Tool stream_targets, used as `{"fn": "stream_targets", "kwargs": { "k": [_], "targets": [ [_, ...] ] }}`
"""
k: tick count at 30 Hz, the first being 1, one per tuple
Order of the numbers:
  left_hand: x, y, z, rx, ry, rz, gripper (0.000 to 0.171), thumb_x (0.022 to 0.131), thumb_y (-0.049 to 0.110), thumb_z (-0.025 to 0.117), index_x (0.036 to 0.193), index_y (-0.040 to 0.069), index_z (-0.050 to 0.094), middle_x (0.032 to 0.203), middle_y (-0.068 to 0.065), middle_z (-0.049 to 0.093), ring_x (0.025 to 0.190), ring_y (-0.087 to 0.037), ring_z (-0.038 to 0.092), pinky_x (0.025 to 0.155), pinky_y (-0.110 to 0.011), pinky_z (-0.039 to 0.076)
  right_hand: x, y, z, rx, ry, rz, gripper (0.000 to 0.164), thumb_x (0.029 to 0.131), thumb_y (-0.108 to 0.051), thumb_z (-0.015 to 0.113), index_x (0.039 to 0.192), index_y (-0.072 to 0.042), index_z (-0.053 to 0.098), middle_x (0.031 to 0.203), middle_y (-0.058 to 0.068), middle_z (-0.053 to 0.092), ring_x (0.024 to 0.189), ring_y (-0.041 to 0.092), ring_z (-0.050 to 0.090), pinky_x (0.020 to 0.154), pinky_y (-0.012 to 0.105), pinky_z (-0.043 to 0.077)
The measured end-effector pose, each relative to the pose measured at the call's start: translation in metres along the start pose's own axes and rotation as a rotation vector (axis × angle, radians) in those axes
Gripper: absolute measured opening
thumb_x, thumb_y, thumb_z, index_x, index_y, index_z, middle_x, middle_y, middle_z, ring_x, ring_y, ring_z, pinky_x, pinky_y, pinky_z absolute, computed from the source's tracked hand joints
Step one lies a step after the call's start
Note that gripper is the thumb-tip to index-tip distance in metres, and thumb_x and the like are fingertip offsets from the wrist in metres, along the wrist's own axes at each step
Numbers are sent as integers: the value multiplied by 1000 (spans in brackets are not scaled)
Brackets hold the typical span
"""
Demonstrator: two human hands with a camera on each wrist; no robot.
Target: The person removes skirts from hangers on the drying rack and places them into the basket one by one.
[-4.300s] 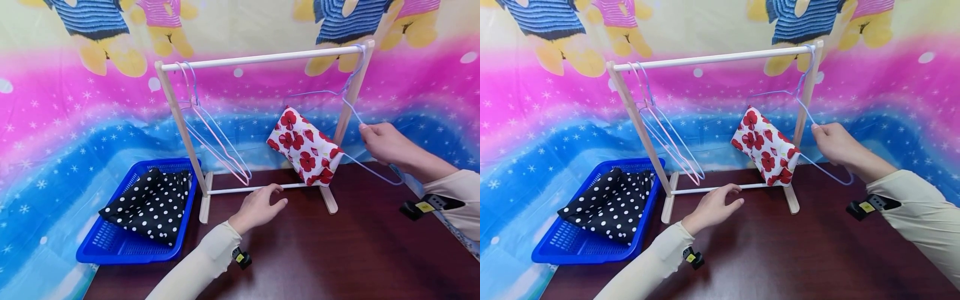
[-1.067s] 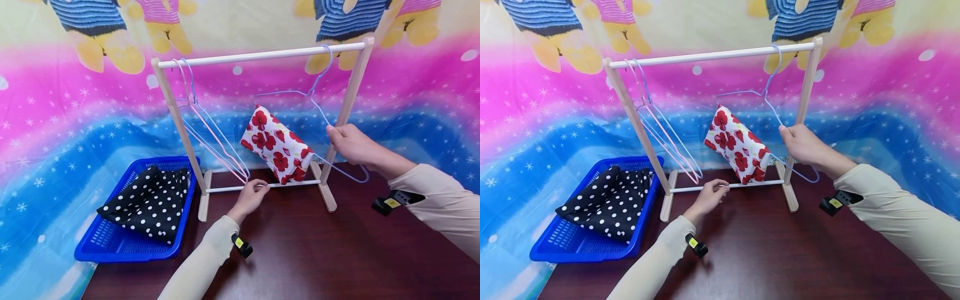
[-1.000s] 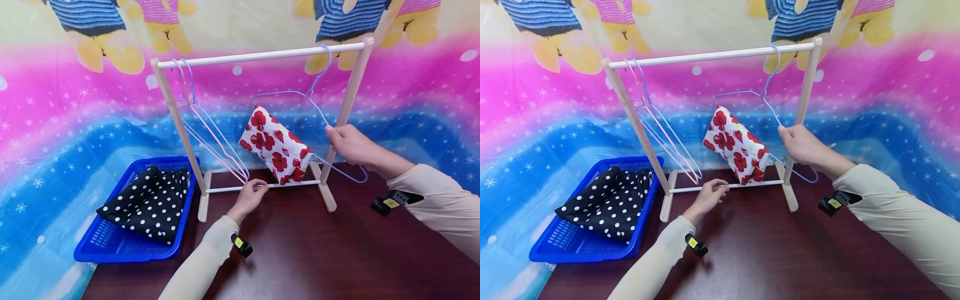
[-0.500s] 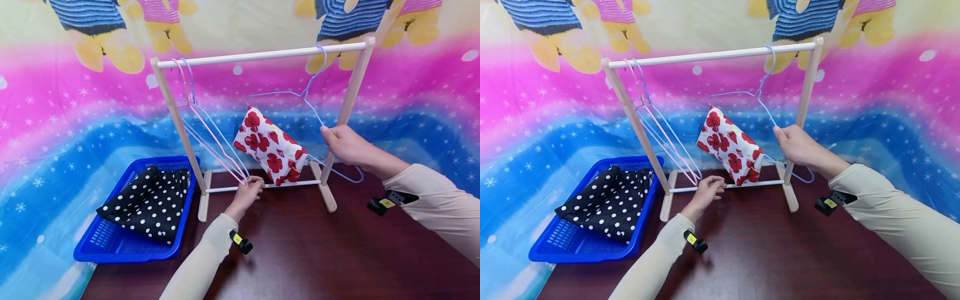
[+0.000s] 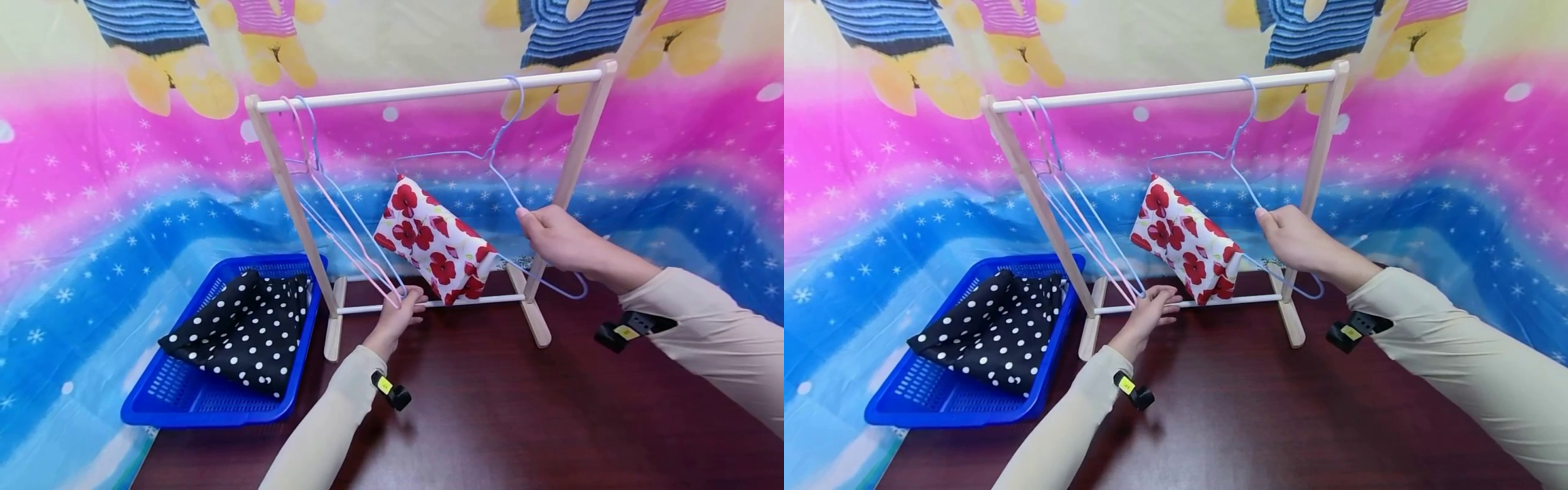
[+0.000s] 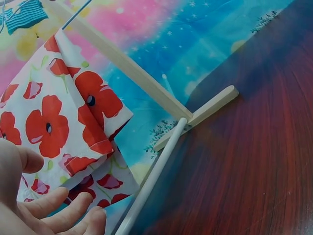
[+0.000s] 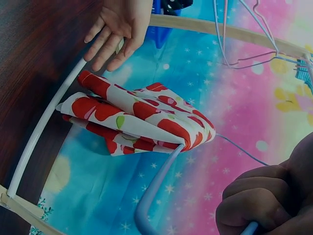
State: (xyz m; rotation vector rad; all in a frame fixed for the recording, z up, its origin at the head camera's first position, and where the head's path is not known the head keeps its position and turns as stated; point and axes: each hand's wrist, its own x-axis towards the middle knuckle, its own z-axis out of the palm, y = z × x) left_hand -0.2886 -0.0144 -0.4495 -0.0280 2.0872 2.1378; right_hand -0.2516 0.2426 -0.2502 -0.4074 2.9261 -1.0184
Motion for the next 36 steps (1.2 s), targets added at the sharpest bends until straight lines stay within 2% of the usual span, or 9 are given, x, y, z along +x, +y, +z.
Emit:
{"fn": "stream_targets", "kwargs": {
  "k": [7,13,17,24,28,33,36],
  "targets": [
    [1,2,-4,-47,-38,-44,38,104,24,54,131,-3,56,134,-25,64,118,-39,66,96,-43,59,0,-5,2,-11,-5,-7,57,112,-36,23,64,-10,41,57,-1,35,50,12,32,47,30,32],
    [4,5,-5,-81,-46,-91,45,105,29,50,141,2,49,145,-24,56,126,-38,62,97,-40,58,2,-9,5,-6,4,7,57,112,-35,24,63,-10,41,57,-1,36,52,14,33,50,31,33],
    [7,5,-4,-129,-44,-107,50,105,32,49,145,3,44,147,-25,53,127,-39,61,100,-43,57,3,-12,6,-1,-8,11,57,112,-35,24,64,-10,42,57,0,37,52,14,34,50,32,33],
    [12,5,-3,-239,-35,-148,57,103,38,48,149,7,36,147,-25,51,124,-37,61,108,-49,50,4,-17,9,-1,-43,4,56,112,-36,23,66,-10,42,57,-2,36,51,13,34,50,31,33],
    [14,5,-4,-299,-37,-179,61,101,41,49,151,9,32,152,-26,44,132,-39,54,112,-49,48,4,-20,11,8,-59,1,56,112,-37,23,66,-10,40,56,-1,34,51,13,32,50,30,33],
    [17,3,-5,-414,-72,-180,73,99,44,50,155,9,21,159,-28,34,141,-42,42,119,-52,39,5,-24,14,29,-76,1,56,112,-38,23,66,-11,38,56,-1,33,50,13,31,49,30,33],
    [18,3,-5,-491,-97,-175,74,99,43,49,156,8,18,161,-25,33,145,-41,38,123,-52,32,5,-26,15,34,-91,-2,56,112,-40,23,66,-11,38,56,-1,33,49,13,31,48,30,33]
  ]
}}
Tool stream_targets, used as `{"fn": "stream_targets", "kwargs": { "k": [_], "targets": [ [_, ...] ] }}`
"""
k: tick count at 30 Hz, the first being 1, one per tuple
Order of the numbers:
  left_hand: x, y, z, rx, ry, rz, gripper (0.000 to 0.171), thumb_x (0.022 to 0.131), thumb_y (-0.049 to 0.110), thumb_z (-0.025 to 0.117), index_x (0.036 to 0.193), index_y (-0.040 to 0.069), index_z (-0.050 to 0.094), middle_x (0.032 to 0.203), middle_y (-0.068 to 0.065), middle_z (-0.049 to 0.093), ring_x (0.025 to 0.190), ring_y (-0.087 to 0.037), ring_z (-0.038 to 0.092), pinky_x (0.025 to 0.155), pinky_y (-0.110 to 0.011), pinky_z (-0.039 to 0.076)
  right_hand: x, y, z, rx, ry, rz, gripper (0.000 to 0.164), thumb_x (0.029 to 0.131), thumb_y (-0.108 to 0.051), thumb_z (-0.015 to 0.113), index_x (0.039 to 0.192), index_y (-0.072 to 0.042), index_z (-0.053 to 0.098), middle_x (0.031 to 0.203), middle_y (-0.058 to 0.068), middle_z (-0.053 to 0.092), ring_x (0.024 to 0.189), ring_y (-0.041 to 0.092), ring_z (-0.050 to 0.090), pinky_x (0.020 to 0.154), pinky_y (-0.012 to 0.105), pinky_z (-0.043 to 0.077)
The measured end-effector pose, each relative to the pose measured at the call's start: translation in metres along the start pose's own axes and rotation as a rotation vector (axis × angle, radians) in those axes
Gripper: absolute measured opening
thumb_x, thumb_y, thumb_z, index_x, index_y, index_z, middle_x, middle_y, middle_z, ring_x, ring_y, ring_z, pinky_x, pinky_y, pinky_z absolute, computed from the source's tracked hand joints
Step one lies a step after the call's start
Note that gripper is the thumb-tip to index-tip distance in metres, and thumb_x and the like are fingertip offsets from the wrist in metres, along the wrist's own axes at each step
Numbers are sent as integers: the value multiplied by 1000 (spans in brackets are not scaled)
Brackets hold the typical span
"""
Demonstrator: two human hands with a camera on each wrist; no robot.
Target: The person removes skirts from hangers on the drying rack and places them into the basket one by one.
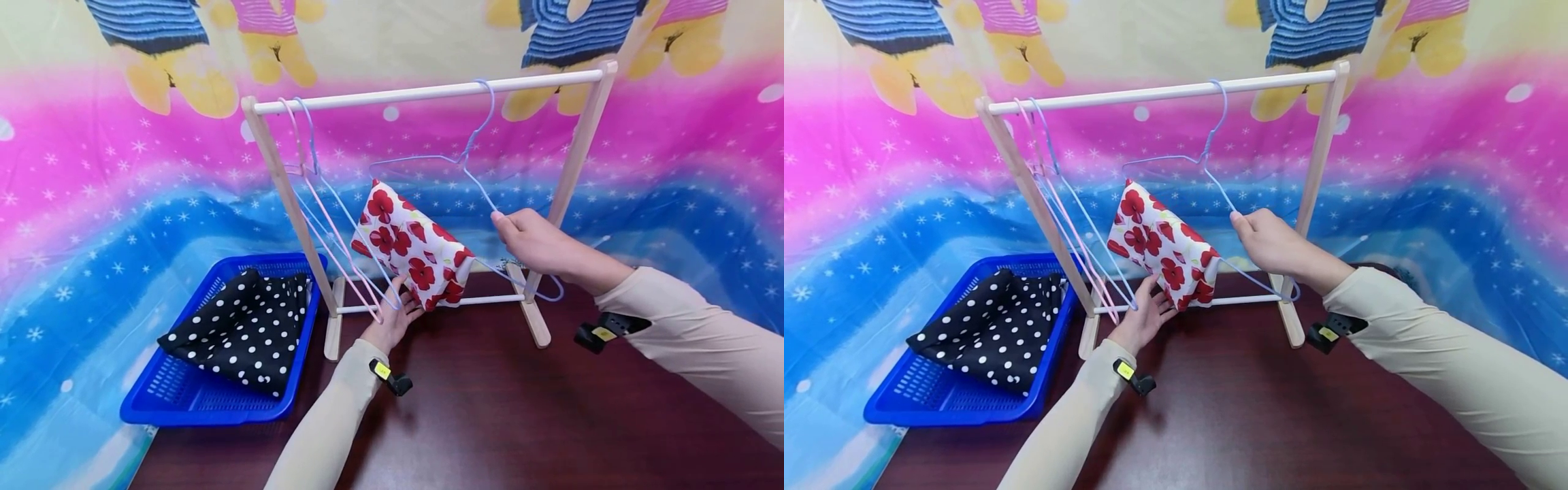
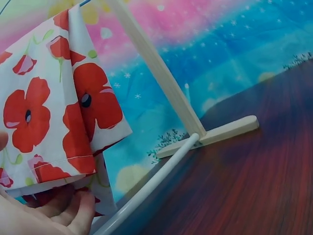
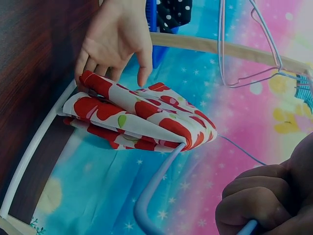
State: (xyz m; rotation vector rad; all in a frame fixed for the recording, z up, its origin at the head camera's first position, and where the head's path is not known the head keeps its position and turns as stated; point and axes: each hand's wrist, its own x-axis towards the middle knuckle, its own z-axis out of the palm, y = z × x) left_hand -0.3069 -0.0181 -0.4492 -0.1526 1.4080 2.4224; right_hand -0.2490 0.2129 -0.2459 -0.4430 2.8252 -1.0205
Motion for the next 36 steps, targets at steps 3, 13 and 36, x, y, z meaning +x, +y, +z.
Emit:
{"fn": "stream_targets", "kwargs": {
  "k": [3,13,36],
  "targets": [
    [1,1,0,-67,-24,7,68,101,42,46,155,8,21,160,-22,35,147,-37,37,126,-51,26,0,-2,1,4,-10,0,56,112,-40,23,66,-12,38,56,-1,33,48,13,32,47,30,34],
    [5,3,-1,-230,-22,-29,60,99,42,51,147,12,31,145,-9,47,138,-25,43,125,-42,27,0,-6,5,21,-23,3,55,112,-36,24,66,-11,38,57,-1,33,48,12,29,45,28,31],
    [3,1,-12,-361,-6,68,20,105,33,50,105,21,65,95,11,75,88,-4,70,82,-19,55,4,-6,3,3,-31,-6,56,112,-38,22,65,-12,37,56,-2,32,46,12,29,45,30,33]
  ]
}}
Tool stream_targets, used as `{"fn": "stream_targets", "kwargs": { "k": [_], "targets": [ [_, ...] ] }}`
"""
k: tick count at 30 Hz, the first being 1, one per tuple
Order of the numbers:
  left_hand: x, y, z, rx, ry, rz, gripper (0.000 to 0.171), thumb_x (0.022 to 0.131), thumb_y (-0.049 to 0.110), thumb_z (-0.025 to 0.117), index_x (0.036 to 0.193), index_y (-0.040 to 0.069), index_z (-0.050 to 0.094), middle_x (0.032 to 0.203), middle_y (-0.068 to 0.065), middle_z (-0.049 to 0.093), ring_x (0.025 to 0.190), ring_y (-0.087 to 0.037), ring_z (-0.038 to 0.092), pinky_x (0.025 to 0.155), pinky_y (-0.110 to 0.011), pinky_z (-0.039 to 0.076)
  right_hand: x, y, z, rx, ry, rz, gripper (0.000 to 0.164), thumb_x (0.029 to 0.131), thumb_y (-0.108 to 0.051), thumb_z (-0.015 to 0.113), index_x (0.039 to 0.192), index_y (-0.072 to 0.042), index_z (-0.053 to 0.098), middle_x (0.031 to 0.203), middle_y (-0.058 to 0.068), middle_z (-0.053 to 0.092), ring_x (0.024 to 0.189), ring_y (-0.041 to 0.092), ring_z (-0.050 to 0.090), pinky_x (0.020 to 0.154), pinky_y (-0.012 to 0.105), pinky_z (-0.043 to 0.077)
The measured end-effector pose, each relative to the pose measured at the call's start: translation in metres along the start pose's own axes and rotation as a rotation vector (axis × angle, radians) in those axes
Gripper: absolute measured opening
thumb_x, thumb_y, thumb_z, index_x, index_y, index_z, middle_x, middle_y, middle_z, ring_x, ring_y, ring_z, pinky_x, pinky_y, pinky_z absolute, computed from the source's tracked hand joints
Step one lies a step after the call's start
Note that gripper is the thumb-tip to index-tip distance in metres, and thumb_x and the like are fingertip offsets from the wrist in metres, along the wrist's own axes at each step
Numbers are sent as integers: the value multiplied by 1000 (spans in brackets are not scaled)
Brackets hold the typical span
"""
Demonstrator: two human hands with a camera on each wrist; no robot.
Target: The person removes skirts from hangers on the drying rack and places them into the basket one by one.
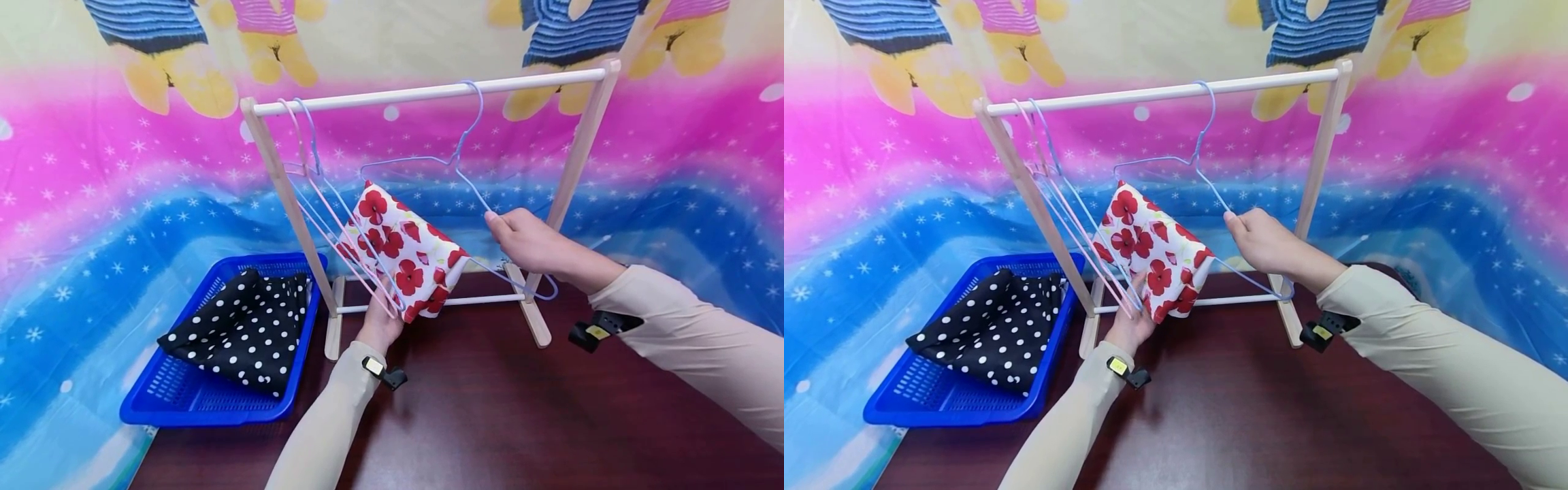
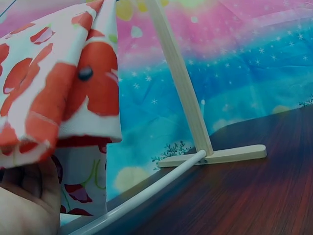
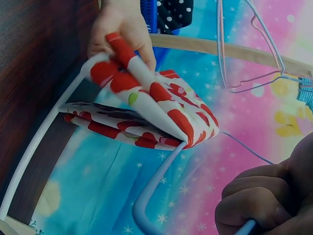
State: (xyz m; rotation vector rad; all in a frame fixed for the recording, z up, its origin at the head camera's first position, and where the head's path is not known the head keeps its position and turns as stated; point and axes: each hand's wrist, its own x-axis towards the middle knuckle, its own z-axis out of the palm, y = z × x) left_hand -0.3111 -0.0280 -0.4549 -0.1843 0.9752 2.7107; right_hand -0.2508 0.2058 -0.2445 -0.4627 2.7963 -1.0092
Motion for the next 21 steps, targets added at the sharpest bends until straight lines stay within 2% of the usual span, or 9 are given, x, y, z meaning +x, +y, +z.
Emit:
{"fn": "stream_targets", "kwargs": {
  "k": [3,8,11,15,18,21],
  "targets": [
    [-1,3,-3,-3,-26,-9,22,104,37,54,115,19,61,101,9,76,94,-5,72,85,-21,57,0,-1,0,-2,2,2,56,112,-38,22,65,-12,37,56,-2,32,46,12,29,46,30,33],
    [-7,8,-2,-18,-35,-26,42,96,45,65,127,18,55,108,8,75,99,-8,72,89,-24,58,1,-1,0,-6,5,-4,56,112,-39,22,65,-12,37,56,-2,31,47,12,28,46,29,32],
    [-10,10,-1,-42,-34,-41,49,93,47,69,130,19,54,112,6,75,102,-10,73,90,-26,59,1,0,1,-8,6,-5,57,112,-39,22,64,-12,37,56,-2,31,47,12,28,46,29,32],
    [-14,12,0,-48,-32,-33,41,95,43,67,127,19,55,112,5,75,101,-11,74,89,-28,60,2,1,0,-15,7,-3,57,112,-39,21,65,-12,38,56,-2,31,47,12,28,46,29,32],
    [-18,13,3,-27,-36,-8,27,102,36,59,122,18,56,106,6,76,97,-8,73,87,-24,59,2,1,1,-20,7,-3,57,112,-39,21,65,-12,38,56,-2,31,47,12,28,46,29,32],
    [-22,14,7,2,-48,9,21,106,32,50,119,18,56,103,9,74,96,-5,71,89,-21,56,1,1,0,-21,7,-5,57,112,-39,22,64,-12,38,56,-2,31,47,12,29,46,29,32]
  ]
}}
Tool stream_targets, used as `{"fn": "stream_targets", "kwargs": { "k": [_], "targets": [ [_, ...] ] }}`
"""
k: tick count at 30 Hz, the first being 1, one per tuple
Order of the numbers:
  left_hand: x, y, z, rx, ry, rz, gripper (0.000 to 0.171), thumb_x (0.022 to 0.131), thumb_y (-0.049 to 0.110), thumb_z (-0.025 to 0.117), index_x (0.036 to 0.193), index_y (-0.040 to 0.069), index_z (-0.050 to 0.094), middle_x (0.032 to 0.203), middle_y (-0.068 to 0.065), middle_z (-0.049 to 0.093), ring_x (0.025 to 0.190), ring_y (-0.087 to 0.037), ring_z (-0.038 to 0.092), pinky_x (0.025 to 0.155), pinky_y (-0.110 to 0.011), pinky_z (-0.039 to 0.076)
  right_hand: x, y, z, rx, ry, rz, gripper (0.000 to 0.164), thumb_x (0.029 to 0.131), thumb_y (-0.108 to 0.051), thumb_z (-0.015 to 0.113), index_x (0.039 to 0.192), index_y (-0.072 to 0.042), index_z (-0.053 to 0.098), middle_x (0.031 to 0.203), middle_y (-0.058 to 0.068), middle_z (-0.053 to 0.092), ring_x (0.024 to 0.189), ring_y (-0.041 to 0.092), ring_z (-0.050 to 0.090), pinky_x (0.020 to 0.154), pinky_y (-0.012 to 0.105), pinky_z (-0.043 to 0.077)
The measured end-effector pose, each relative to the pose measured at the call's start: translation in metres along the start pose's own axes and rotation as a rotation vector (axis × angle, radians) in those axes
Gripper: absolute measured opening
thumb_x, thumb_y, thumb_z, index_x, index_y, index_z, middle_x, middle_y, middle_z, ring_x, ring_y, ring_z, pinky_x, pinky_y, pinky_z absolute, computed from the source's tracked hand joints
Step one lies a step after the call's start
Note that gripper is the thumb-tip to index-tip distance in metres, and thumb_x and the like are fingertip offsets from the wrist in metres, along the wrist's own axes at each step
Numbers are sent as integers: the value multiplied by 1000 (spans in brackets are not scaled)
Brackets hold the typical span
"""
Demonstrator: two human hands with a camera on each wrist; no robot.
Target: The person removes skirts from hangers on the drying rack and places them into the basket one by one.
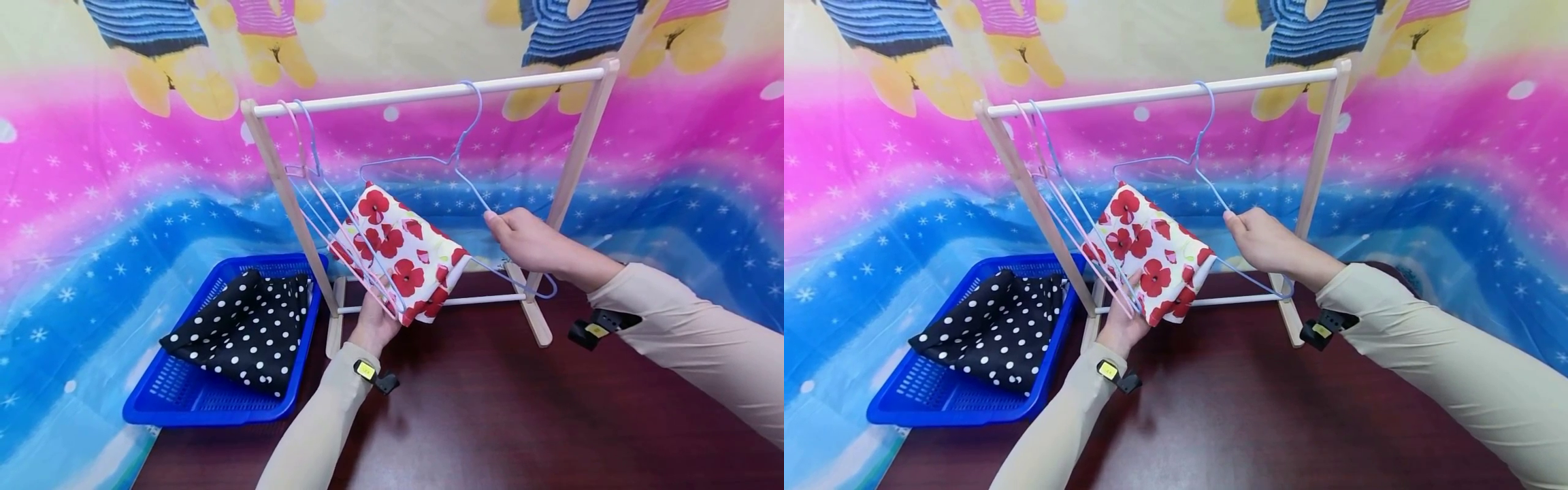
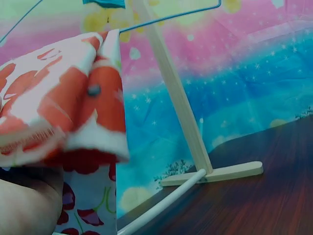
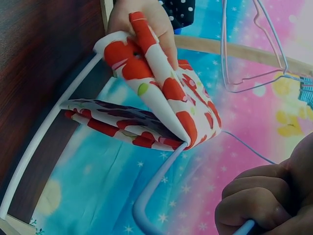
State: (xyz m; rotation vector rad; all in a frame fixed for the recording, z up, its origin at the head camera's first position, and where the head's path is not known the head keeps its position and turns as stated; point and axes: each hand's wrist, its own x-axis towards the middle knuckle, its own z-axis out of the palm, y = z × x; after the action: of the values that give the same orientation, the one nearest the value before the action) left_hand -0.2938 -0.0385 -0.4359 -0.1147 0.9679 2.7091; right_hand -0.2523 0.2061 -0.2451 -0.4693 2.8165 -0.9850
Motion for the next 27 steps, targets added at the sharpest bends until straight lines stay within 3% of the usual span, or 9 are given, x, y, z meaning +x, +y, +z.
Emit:
{"fn": "stream_targets", "kwargs": {
  "k": [7,13,22,24,27],
  "targets": [
    [-11,2,6,31,-32,-16,35,106,35,48,136,17,51,116,8,71,110,-7,66,97,-26,51,0,1,-1,-5,5,-10,57,112,-39,22,64,-13,38,55,-3,31,45,12,29,44,30,33],
    [-19,2,9,48,-83,9,35,108,32,46,141,18,46,119,10,68,112,-5,63,98,-23,51,0,2,-2,-9,4,5,56,112,-37,22,65,-12,37,56,-2,30,46,12,30,45,30,34],
    [-31,3,13,107,-67,56,27,110,19,35,136,17,43,116,12,65,109,-2,62,97,-19,50,-1,4,-4,1,0,9,56,112,-37,22,65,-13,38,55,-3,31,46,12,31,46,30,35],
    [-33,4,12,119,-56,58,30,110,19,33,139,16,40,123,9,61,117,-5,58,109,-24,45,-1,4,-4,-2,1,9,56,112,-38,22,65,-12,38,55,-3,31,47,12,31,46,30,36],
    [-34,6,10,129,-23,53,32,110,19,32,142,15,37,126,6,59,121,-8,56,111,-27,43,-1,4,-4,-5,2,10,56,112,-37,22,65,-12,38,56,-2,31,47,12,31,46,30,35]
  ]
}}
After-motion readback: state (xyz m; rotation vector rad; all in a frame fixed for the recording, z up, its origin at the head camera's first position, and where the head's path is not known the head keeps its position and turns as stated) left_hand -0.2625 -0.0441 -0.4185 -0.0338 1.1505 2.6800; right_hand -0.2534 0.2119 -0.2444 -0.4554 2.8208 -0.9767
